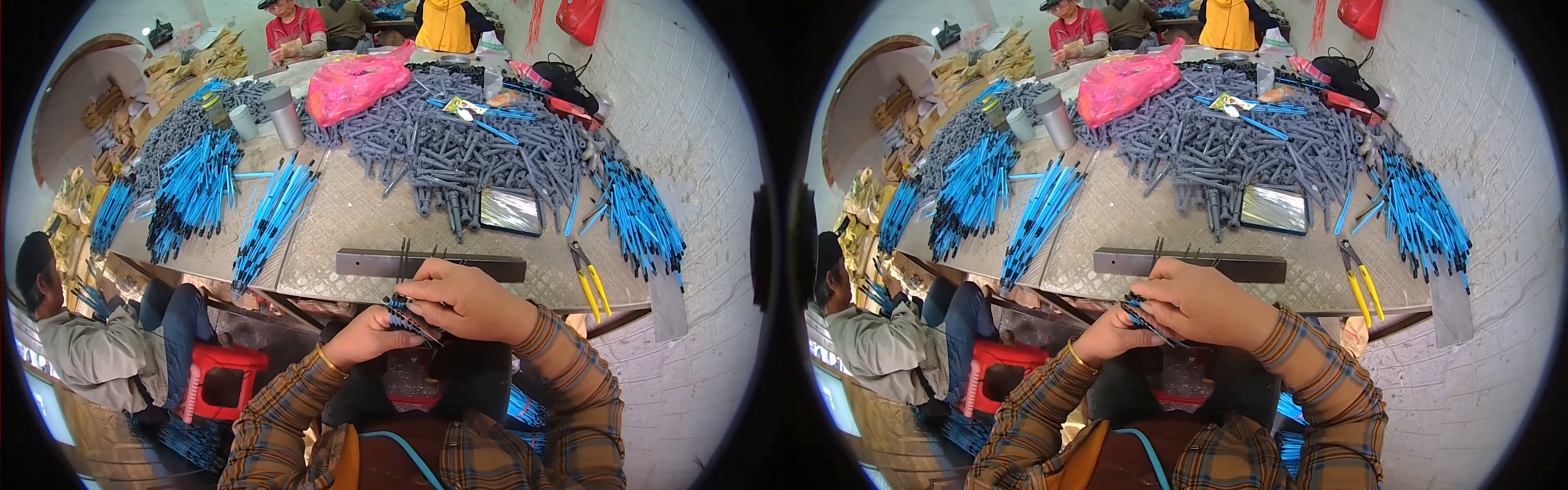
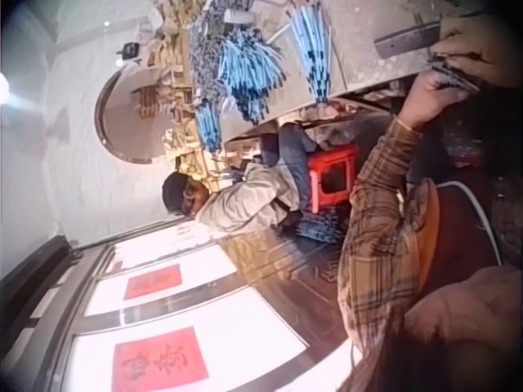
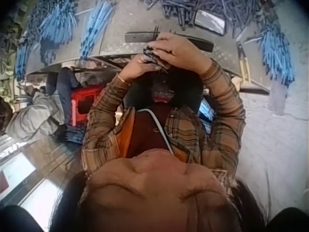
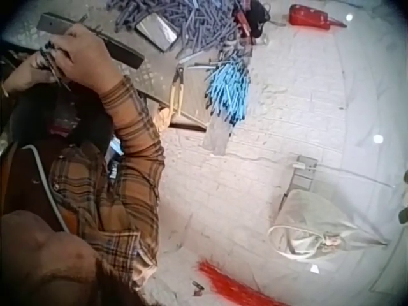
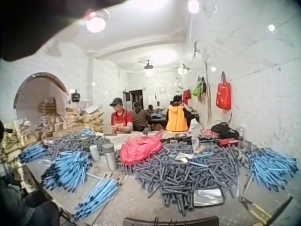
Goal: The person assembles bundles of blue plastic floral components by hand, using pliers to secure and trim parts.
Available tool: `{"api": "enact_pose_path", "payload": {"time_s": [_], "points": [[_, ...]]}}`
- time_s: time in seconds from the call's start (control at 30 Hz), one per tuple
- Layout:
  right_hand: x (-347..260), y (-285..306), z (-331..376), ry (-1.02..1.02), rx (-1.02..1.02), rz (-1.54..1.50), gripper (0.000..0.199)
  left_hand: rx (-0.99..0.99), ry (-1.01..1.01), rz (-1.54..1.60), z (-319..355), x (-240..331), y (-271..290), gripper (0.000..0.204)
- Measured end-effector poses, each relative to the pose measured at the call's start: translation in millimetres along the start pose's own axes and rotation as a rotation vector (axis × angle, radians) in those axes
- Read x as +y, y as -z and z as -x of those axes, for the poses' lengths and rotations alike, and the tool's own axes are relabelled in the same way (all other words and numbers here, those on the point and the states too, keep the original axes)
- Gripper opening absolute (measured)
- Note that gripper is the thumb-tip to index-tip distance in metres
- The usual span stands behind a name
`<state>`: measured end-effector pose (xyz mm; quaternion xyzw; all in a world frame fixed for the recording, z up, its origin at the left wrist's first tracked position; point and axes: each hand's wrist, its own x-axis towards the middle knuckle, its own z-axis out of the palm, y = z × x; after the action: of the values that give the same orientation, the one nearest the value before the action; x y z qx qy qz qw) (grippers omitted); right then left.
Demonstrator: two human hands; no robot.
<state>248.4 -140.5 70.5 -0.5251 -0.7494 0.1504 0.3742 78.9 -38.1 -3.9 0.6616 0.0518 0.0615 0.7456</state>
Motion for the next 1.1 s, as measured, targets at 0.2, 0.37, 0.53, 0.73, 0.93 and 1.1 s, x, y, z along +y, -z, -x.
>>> {"api": "enact_pose_path", "payload": {"time_s": [0.2, 0.37, 0.53, 0.73, 0.93, 1.1], "points": [[-3, -2, -2, -0.036, 0.023, -0.024, 0.018, 0.004, 0.012, 0.052, -2, 4, 0, 0.020], [-1, -3, -2, -0.008, 0.076, 0.004, 0.016, 0.001, -0.002, 0.027, -3, 8, 0, 0.020], [-8, -9, -1, -0.004, 0.090, 0.152, 0.015, -0.008, -0.001, -0.073, -1, 4, -6, 0.021], [-9, -11, -6, -0.013, 0.087, 0.226, 0.013, 0.059, -0.015, -0.111, 3, -7, -8, 0.020], [-14, -3, -17, 0.024, 0.125, 0.129, 0.013, 0.118, -0.097, -0.231, 3, -5, -10, 0.019], [5, -1, -28, 0.060, 0.017, 0.165, 0.015, 0.111, -0.120, -0.124, -5, -10, -11, 0.018]]}}
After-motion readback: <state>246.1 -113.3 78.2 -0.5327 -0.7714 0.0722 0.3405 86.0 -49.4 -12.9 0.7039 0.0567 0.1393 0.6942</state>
